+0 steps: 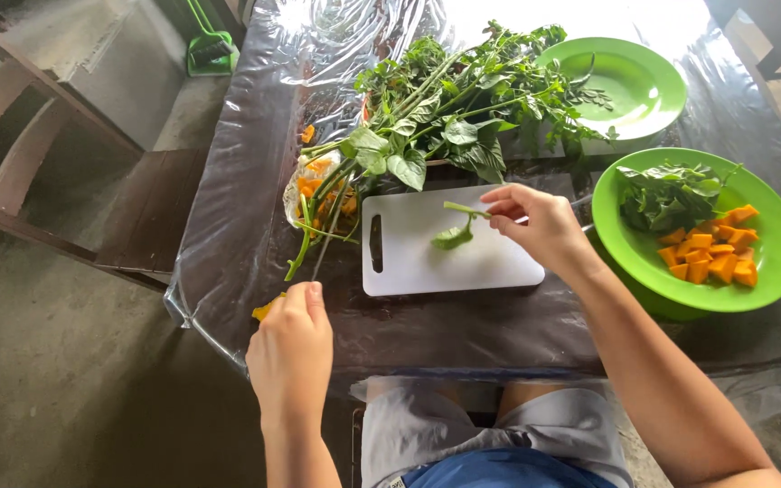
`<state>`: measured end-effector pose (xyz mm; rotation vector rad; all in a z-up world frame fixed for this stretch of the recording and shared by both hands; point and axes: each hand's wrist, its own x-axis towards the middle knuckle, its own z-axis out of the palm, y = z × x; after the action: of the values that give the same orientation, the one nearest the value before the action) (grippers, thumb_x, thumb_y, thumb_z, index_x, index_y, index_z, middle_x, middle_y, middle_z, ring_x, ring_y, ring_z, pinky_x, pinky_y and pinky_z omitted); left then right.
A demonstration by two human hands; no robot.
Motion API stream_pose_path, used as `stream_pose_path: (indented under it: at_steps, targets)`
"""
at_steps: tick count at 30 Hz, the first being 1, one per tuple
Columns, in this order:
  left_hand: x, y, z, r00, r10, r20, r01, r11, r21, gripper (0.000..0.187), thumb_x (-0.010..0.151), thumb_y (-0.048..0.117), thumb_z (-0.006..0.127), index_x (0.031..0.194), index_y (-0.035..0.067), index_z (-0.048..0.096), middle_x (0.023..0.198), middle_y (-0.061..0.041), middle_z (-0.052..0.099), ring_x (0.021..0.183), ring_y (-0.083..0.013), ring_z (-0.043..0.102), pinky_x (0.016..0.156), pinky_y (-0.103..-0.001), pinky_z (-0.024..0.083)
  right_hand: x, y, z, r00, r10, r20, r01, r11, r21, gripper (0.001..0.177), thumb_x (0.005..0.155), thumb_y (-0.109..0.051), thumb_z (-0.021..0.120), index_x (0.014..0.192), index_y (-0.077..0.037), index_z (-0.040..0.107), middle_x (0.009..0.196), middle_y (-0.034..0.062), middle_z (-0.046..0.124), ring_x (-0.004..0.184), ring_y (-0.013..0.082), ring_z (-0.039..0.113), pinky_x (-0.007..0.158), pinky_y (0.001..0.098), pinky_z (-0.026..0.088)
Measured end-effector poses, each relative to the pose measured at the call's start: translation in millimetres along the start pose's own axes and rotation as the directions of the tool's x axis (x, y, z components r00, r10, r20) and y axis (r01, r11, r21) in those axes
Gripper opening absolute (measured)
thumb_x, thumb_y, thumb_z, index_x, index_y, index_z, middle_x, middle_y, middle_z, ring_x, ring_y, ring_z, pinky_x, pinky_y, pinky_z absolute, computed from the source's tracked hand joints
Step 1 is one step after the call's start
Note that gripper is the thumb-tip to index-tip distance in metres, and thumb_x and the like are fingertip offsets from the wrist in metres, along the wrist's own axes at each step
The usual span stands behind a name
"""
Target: The person uses a knife to cut leaves from a bunch of greens on a cutting board before plucking the remaining leaves by hand and adding them to a plate.
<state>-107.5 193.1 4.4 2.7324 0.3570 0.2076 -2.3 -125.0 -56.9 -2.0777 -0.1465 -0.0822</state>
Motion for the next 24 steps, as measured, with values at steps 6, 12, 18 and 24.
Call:
stream_pose_path:
  at_steps: [6,12,18,24]
  targets:
    - [-17.1,27.9,5.9,0.969,0.247,0.004,-0.241,0.950,-0.196,0.031,0.102,0.032,0.048,0.125,0.020,0.066,0.093,-0.012,0.075,0.081,-0.0397,0.070,0.068,-0.051,0.053,-8.7,10.1,7.5,0.990,-0.125,-0.059,0.108,0.965,-0.238,0.023,0.087,-0.010,0.077,0.110,-0.010,0.076,0.099,0.0059,0.078,0.087,0.0164,0.077,0.080,0.0302,0.059]
    - [-36.6,45.7,17.0,0.967,0.252,0.045,-0.240,0.954,-0.180,0.047,0.100,0.027,0.050,0.146,0.033,0.056,0.080,-0.013,0.070,0.067,-0.0383,0.068,0.060,-0.051,0.052,-22.3,-6.5,9.2,0.973,-0.090,-0.211,-0.050,0.816,-0.576,0.017,0.089,-0.028,0.074,0.102,-0.019,0.076,0.092,0.0016,0.073,0.083,0.0254,0.072,0.073,0.0411,0.056]
    - [-39.7,18.2,-13.1,0.991,0.133,0.027,-0.133,0.991,-0.002,0.049,0.099,0.025,0.049,0.148,0.036,0.054,0.079,-0.011,0.070,0.069,-0.0374,0.069,0.061,-0.051,0.052,-26.5,-7.0,13.5,0.972,-0.164,-0.170,0.018,0.769,-0.639,0.013,0.089,-0.024,0.071,0.099,-0.018,0.075,0.096,0.0025,0.072,0.087,0.0280,0.072,0.074,0.0426,0.056]
    - [-52.4,16.9,-41.6,0.952,0.182,0.247,-0.170,0.983,-0.069,0.052,0.095,0.029,0.053,0.145,0.044,0.057,0.083,-0.010,0.071,0.074,-0.0351,0.070,0.064,-0.049,0.053,-26.1,-7.7,16.8,0.944,-0.307,-0.117,0.190,0.799,-0.570,0.011,0.086,-0.014,0.072,0.096,-0.010,0.071,0.091,0.0067,0.072,0.087,0.0293,0.071,0.076,0.0428,0.055]
